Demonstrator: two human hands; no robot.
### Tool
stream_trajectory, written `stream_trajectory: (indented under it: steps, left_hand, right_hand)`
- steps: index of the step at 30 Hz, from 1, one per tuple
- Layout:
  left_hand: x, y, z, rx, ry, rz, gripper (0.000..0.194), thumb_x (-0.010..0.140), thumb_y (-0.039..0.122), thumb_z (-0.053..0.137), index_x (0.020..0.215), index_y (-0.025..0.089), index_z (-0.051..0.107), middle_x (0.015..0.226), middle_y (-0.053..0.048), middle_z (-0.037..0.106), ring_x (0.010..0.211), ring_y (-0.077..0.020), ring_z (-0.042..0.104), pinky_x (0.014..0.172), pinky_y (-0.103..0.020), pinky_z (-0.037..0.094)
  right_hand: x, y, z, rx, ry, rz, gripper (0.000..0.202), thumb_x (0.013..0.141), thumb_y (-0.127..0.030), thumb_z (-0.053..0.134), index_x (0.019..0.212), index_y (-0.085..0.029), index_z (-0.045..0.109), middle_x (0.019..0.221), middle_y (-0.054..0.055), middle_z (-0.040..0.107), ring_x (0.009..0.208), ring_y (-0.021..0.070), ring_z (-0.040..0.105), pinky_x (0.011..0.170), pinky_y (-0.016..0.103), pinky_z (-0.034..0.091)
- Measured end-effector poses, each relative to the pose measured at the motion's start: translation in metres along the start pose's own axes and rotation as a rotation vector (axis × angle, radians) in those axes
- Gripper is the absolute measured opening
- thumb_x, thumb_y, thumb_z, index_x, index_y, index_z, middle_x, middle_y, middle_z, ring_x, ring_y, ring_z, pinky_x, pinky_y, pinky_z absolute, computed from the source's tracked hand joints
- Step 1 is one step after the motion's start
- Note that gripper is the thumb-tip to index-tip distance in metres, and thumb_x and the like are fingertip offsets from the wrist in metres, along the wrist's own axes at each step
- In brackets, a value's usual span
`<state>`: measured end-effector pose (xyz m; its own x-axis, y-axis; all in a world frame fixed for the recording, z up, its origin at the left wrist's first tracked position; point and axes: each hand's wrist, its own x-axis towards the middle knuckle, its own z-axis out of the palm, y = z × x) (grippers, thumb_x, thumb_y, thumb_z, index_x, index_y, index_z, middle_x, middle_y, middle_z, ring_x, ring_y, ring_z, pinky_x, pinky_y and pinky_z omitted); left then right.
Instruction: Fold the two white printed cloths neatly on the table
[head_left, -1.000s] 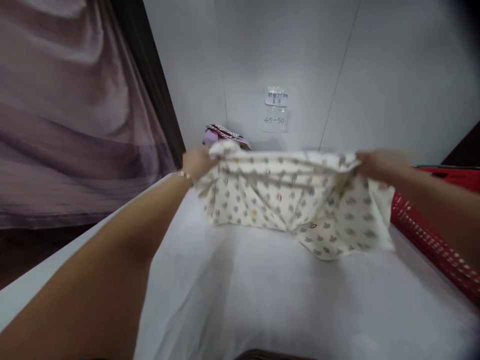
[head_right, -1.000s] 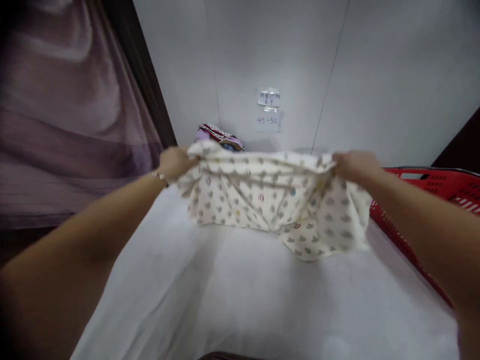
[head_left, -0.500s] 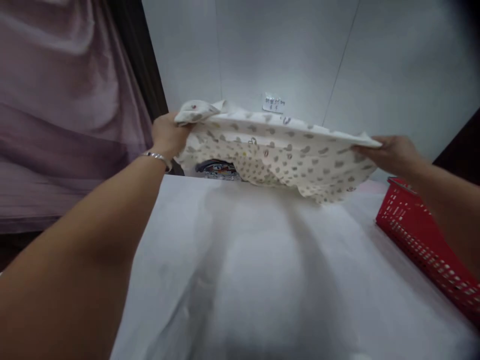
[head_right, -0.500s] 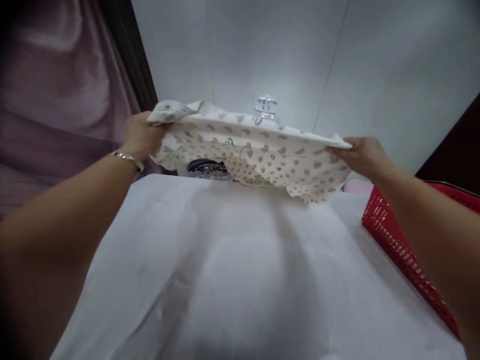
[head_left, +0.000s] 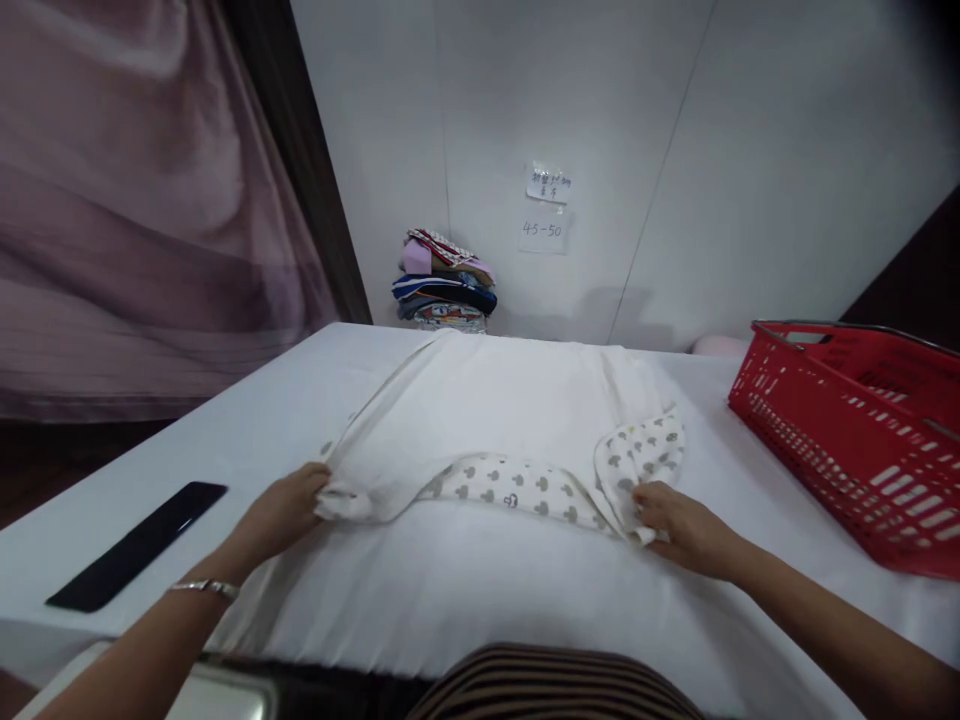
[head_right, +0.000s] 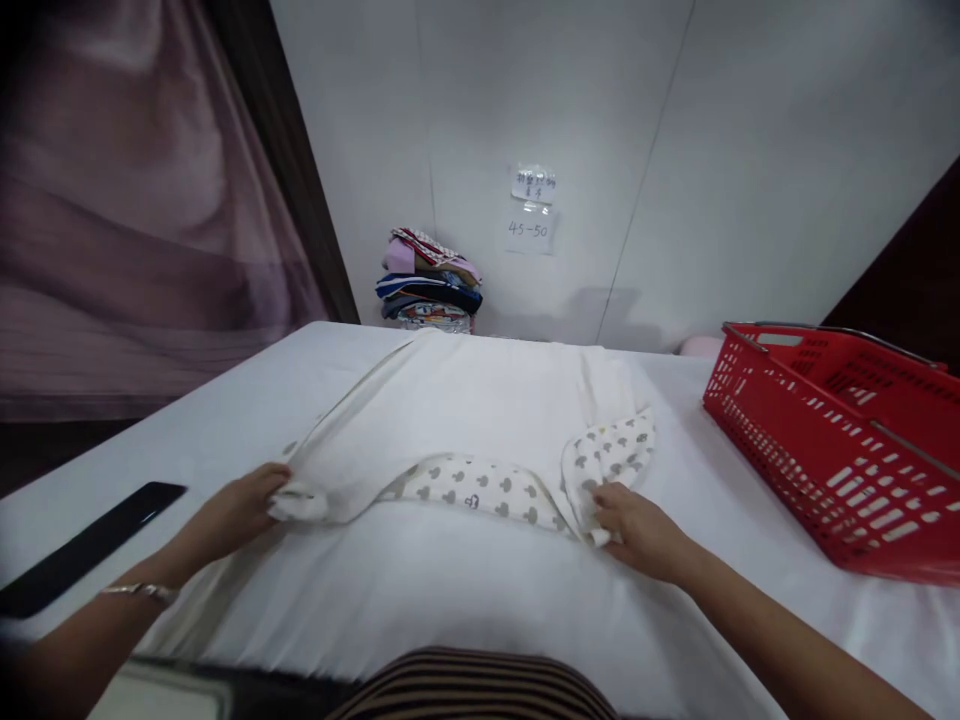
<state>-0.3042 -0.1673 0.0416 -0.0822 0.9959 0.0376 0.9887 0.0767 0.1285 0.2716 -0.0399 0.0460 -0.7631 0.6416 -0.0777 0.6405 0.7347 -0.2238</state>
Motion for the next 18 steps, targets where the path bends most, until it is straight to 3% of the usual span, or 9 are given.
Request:
stream_trajectory:
  steps: [3, 6, 9, 11, 13, 15, 18]
  left_hand:
    - [-0.011, 0.002, 0.007, 0.031, -0.082, -0.036, 0.028, 0.075, 0.026, 0.044, 0.093, 0.018, 0.063, 0.105, -0.011, 0.064, 0.096, -0.0271, 0.061, 0.081, -0.034, 0.045]
    - [-0.011, 0.019, 0.005, 0.105, -0.103, -0.051, 0.049, 0.067, 0.018, 0.046, 0.114, 0.020, 0.060, 0.126, -0.011, 0.057, 0.112, -0.0302, 0.055, 0.087, -0.039, 0.044]
    - [-0.007, 0.046, 0.007, 0.156, -0.104, 0.038, 0.070, 0.060, 0.013, 0.047, 0.128, 0.025, 0.052, 0.146, -0.006, 0.037, 0.132, -0.0300, 0.035, 0.102, -0.048, 0.032]
    - [-0.005, 0.064, 0.010, 0.161, -0.139, 0.078, 0.071, 0.060, 0.014, 0.047, 0.129, 0.026, 0.052, 0.143, -0.005, 0.043, 0.134, -0.0295, 0.033, 0.109, -0.051, 0.020]
    - [-0.004, 0.077, 0.012, 0.151, -0.183, 0.087, 0.072, 0.061, 0.018, 0.048, 0.133, 0.025, 0.048, 0.136, -0.006, 0.050, 0.131, -0.0296, 0.037, 0.111, -0.052, 0.015]
    - [-0.002, 0.081, 0.010, 0.136, -0.223, 0.063, 0.076, 0.064, 0.026, 0.051, 0.139, 0.019, 0.040, 0.134, -0.011, 0.052, 0.126, -0.0311, 0.044, 0.108, -0.050, 0.022]
    - [0.004, 0.076, 0.003, 0.066, -0.277, -0.024, 0.080, 0.068, 0.052, 0.054, 0.137, 0.012, 0.044, 0.124, -0.018, 0.059, 0.114, -0.0349, 0.054, 0.095, -0.048, 0.038]
  right_hand:
    - [0.002, -0.003, 0.002, -0.003, -0.026, -0.064, 0.009, 0.074, -0.027, 0.061, 0.069, -0.019, 0.059, 0.125, 0.010, 0.054, 0.119, 0.0300, 0.044, 0.096, 0.043, 0.035]
    - [0.010, -0.009, 0.000, 0.038, -0.049, -0.067, 0.010, 0.075, -0.027, 0.059, 0.081, -0.020, 0.062, 0.095, 0.006, 0.063, 0.093, 0.0222, 0.056, 0.088, 0.037, 0.039]
    - [0.010, -0.013, 0.002, 0.103, -0.058, 0.028, 0.041, 0.073, -0.037, 0.063, 0.110, -0.020, 0.060, 0.091, 0.005, 0.064, 0.083, 0.0203, 0.057, 0.078, 0.031, 0.041]
    - [0.005, -0.015, 0.004, 0.155, -0.115, 0.067, 0.063, 0.075, -0.047, 0.061, 0.131, -0.020, 0.049, 0.092, 0.005, 0.064, 0.079, 0.0200, 0.058, 0.072, 0.029, 0.042]
    - [0.000, -0.016, 0.004, 0.207, -0.171, 0.104, 0.070, 0.081, -0.053, 0.054, 0.141, -0.020, 0.038, 0.082, 0.003, 0.064, 0.072, 0.0189, 0.058, 0.067, 0.028, 0.042]
    - [-0.001, -0.013, 0.003, 0.253, -0.147, 0.165, 0.064, 0.088, -0.051, 0.043, 0.143, -0.020, 0.035, 0.075, 0.002, 0.064, 0.070, 0.0184, 0.058, 0.067, 0.028, 0.043]
    - [0.014, -0.004, -0.003, 0.209, 0.087, 0.295, 0.049, 0.093, -0.039, 0.035, 0.137, -0.020, 0.045, 0.089, 0.005, 0.067, 0.082, 0.0201, 0.060, 0.076, 0.030, 0.044]
